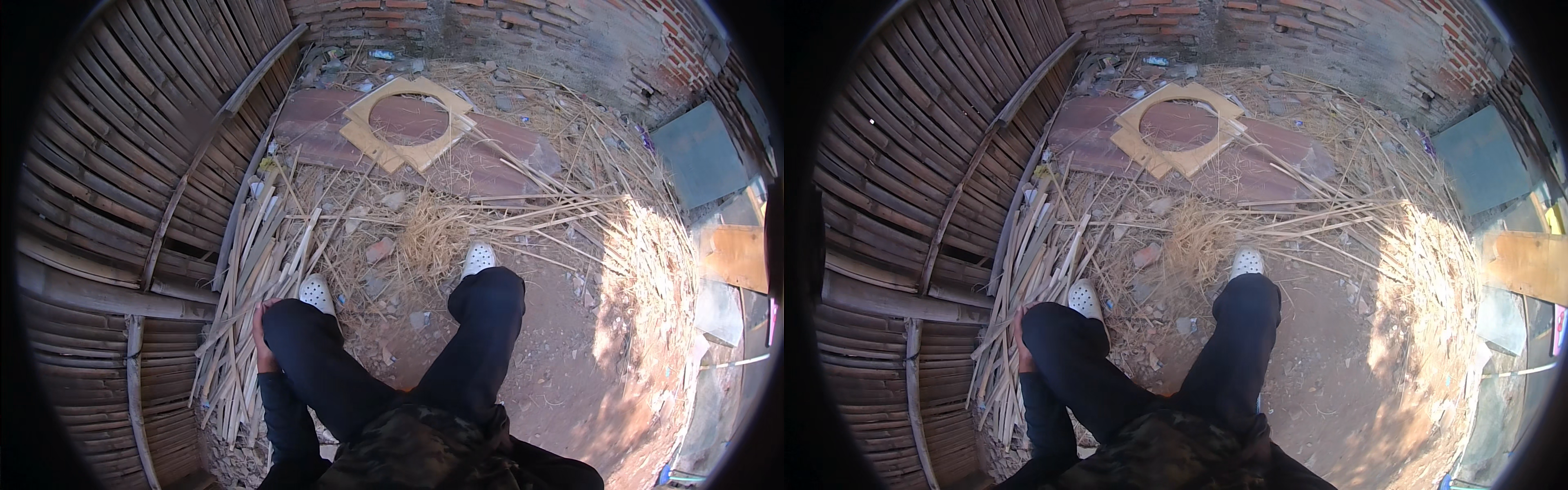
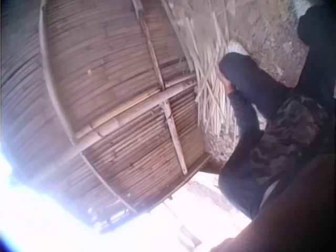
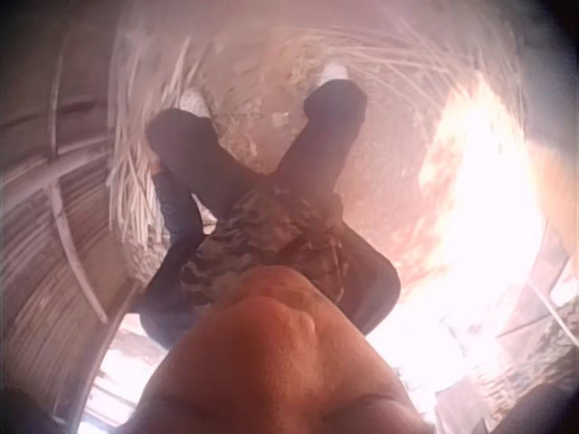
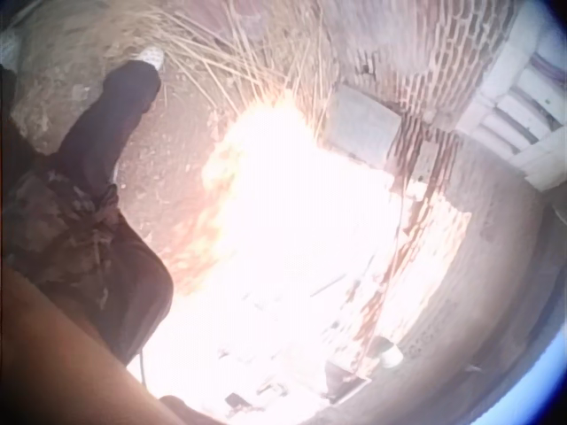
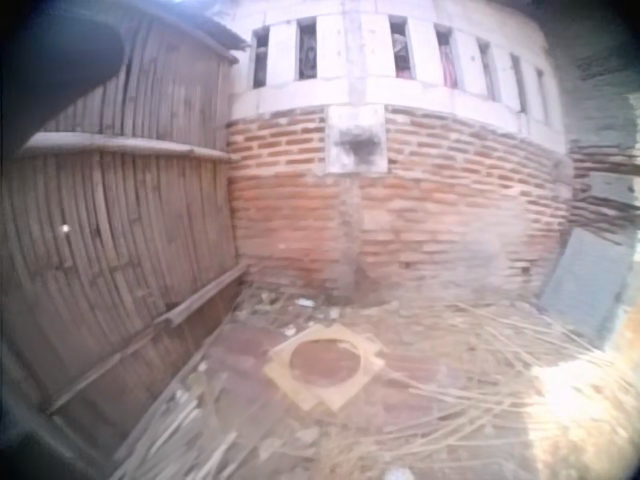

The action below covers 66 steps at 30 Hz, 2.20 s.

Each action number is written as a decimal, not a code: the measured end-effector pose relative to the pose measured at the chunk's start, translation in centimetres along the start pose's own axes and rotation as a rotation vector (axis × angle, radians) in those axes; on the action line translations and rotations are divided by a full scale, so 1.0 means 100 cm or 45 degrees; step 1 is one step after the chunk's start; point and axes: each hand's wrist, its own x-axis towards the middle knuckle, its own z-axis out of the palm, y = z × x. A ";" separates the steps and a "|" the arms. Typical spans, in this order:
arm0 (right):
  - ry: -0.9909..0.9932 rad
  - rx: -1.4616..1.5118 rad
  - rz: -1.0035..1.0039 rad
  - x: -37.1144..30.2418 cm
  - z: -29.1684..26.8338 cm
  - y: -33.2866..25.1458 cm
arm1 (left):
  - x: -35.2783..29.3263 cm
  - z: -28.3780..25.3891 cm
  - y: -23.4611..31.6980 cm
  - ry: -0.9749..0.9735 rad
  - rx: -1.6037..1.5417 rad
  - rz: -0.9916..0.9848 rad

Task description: The person sits on the ground and uses a large knife to split a bundle of thin bamboo strips into finer strands. They then switch to a smaller red-handled knife to shave and smooth a longer bamboo pole, removing the outer layer to create a clean surface.

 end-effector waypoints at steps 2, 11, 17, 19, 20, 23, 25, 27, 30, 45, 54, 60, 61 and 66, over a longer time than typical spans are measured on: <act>-0.022 -0.019 -0.028 0.001 0.000 -0.006 | 0.005 -0.027 -0.020 0.181 -0.061 0.078; -0.213 -0.031 -0.171 0.011 0.029 -0.051 | -0.069 -0.104 -0.116 0.911 0.274 -0.101; -0.423 0.021 -0.242 0.007 0.063 -0.081 | -0.123 -0.117 -0.139 1.062 0.603 -0.254; -0.477 0.031 -0.264 0.004 0.072 -0.088 | -0.136 -0.116 -0.144 1.078 0.686 -0.277; -0.495 0.032 -0.270 0.004 0.076 -0.087 | -0.141 -0.115 -0.148 1.078 0.719 -0.288; -0.499 0.052 -0.286 0.005 0.077 -0.082 | -0.152 -0.110 -0.160 1.076 0.814 -0.309; -0.491 0.074 -0.280 0.004 0.074 -0.074 | -0.160 -0.107 -0.164 1.076 0.896 -0.327; -0.459 0.089 -0.261 0.005 0.064 -0.060 | -0.169 -0.105 -0.173 1.085 0.955 -0.346; -0.395 0.117 -0.219 0.003 0.049 -0.036 | -0.174 -0.103 -0.183 1.082 1.048 -0.356; -0.059 -0.044 0.115 -0.039 -0.037 0.103 | -0.138 -0.131 -0.215 1.177 1.366 -0.306; -0.142 -0.230 0.054 -0.043 -0.037 0.029 | -0.094 -0.225 -0.218 1.343 1.443 -0.289; -0.166 -0.316 0.025 -0.047 -0.036 -0.018 | -0.082 -0.228 -0.200 1.197 1.790 -0.501; -0.172 -0.327 0.026 -0.048 -0.036 -0.022 | -0.075 -0.232 -0.197 1.147 1.746 -0.624; -0.174 -0.365 0.039 -0.053 -0.034 -0.035 | -0.057 -0.216 -0.190 1.047 1.949 -0.756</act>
